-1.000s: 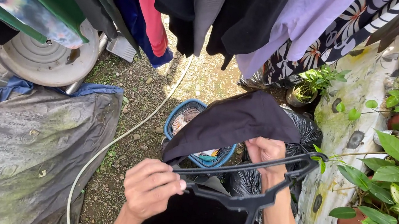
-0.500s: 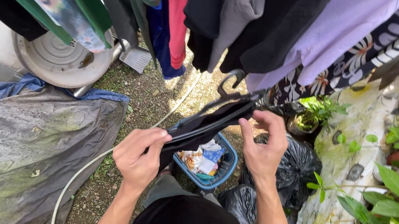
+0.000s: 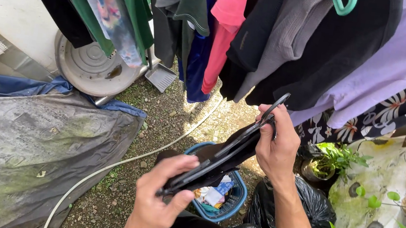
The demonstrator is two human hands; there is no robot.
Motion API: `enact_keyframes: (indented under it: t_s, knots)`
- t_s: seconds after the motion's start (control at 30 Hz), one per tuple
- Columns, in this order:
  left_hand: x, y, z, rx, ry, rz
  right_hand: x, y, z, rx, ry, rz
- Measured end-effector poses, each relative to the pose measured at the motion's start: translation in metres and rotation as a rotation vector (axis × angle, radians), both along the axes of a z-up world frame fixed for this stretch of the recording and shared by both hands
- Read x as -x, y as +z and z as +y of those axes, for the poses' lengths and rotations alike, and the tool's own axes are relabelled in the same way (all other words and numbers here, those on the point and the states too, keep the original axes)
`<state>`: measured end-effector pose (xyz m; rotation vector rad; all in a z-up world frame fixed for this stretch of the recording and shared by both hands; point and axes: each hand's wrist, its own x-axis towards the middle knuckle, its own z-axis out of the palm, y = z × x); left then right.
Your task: The person is taking wet clothes from a blue laundry basket, putting them onto plastic hangers, and hanging them on an outdoor clothesline.
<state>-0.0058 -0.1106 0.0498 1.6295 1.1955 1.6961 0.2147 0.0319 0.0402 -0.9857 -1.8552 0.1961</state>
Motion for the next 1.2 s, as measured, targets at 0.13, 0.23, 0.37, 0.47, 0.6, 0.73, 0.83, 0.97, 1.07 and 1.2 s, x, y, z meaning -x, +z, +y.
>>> enact_keyframes:
  t_s: [0.13,0.23,0.37,0.47,0.6,0.73,0.83,0.97,1.07,1.2]
  knots:
    - [-0.004,0.006,0.001,-0.018,-0.196,0.172,0.006,0.014,0.002,0.073,0.119,0.041]
    - [-0.012,0.003,0.003,-0.056,-0.198,0.221,0.003,0.027,0.008,0.115,0.179,0.002]
    - [-0.021,0.004,0.014,-0.219,-0.001,0.253,-0.009,0.05,0.014,0.028,0.105,-0.065]
    - [-0.026,0.01,0.031,-0.28,0.004,0.294,-0.019,0.071,0.021,-0.131,0.003,-0.04]
    - [-0.044,0.018,0.075,-0.375,0.023,0.376,-0.018,0.103,0.03,-0.223,-0.029,-0.042]
    - [-0.052,0.048,0.125,-0.45,0.108,0.46,-0.013,0.112,0.042,-0.165,0.021,0.008]
    - [-0.048,0.055,0.148,-0.478,0.311,0.548,-0.012,0.107,0.052,-0.099,0.049,0.02]
    - [-0.053,0.053,0.164,-0.452,0.379,0.523,-0.013,0.102,0.064,-0.044,0.068,0.019]
    - [-0.059,0.056,0.189,-0.486,0.296,0.483,-0.01,0.108,0.072,0.029,0.102,0.057]
    - [-0.065,0.076,0.249,-0.515,0.356,0.439,-0.006,0.115,0.077,0.041,0.12,0.073]
